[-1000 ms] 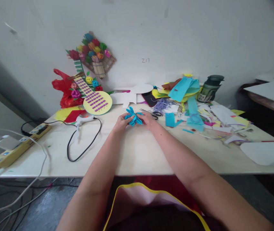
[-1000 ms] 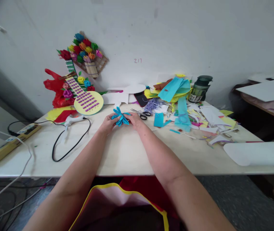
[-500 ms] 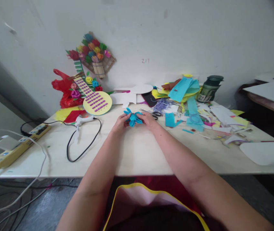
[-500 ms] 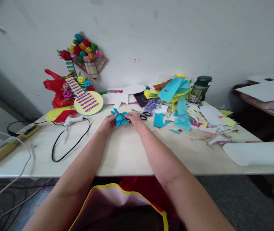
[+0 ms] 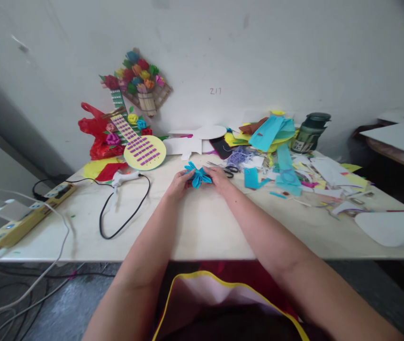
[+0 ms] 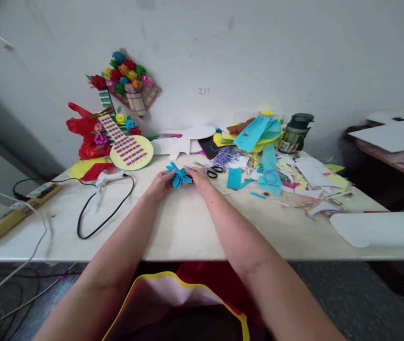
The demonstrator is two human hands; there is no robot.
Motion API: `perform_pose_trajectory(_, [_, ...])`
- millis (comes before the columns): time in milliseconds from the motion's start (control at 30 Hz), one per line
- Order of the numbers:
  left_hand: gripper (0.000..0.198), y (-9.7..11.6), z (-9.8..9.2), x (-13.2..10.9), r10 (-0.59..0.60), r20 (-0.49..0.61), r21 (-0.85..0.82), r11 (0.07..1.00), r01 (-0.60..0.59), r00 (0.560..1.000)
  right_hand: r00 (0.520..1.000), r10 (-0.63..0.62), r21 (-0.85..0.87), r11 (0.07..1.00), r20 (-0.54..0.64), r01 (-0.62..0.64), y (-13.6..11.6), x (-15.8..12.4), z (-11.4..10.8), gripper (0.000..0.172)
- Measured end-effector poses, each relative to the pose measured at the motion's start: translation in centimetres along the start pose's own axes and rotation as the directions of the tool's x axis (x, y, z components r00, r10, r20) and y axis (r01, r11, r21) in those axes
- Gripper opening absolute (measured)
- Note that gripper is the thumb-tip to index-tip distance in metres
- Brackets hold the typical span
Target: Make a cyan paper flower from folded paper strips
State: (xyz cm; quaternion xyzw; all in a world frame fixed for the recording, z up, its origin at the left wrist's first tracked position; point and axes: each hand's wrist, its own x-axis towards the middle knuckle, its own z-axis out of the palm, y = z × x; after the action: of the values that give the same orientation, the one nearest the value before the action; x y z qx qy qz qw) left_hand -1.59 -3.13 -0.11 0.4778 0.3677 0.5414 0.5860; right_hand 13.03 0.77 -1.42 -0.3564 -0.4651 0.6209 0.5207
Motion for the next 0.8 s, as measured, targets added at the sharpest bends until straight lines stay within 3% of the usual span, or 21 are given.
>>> perform_pose_trajectory(200, [0.024, -0.1, 0.0, 0.0, 0.032, -0.029, 0.030, 0.999, -0.031, 0.999, 1.000, -0.003, -0.019, 1.000, -0.018, 0.003, 0.0, -0.1, 0.0, 0.034])
perform_pose_trajectory(500, [0.031, -0.2, -0.4, 0.5, 0.102, -0.148, 0.098, 0.991, -0.088, 0.984, 0.994, -0.022, -0.007, 1.000, -0.106, 0.022, -0.2, 0.0, -0.1, 0.035])
perform_pose_trajectory(700, [0.032, -0.2, -0.6, 0.6, 0.175, -0.258, 0.235, 0.965, -0.114, 0.950, 0.945, -0.151, -0.129, 0.985, -0.289, 0.118, -0.6, 0.1, -0.1, 0.027])
perform_pose_trajectory(800, [0.032, -0.2, -0.5, 0.6, 0.190, -0.288, 0.313, 0.945, -0.095, 0.939, 0.941, -0.262, -0.234, 0.949, -0.213, 0.211, -1.1, -0.1, 0.0, 0.025])
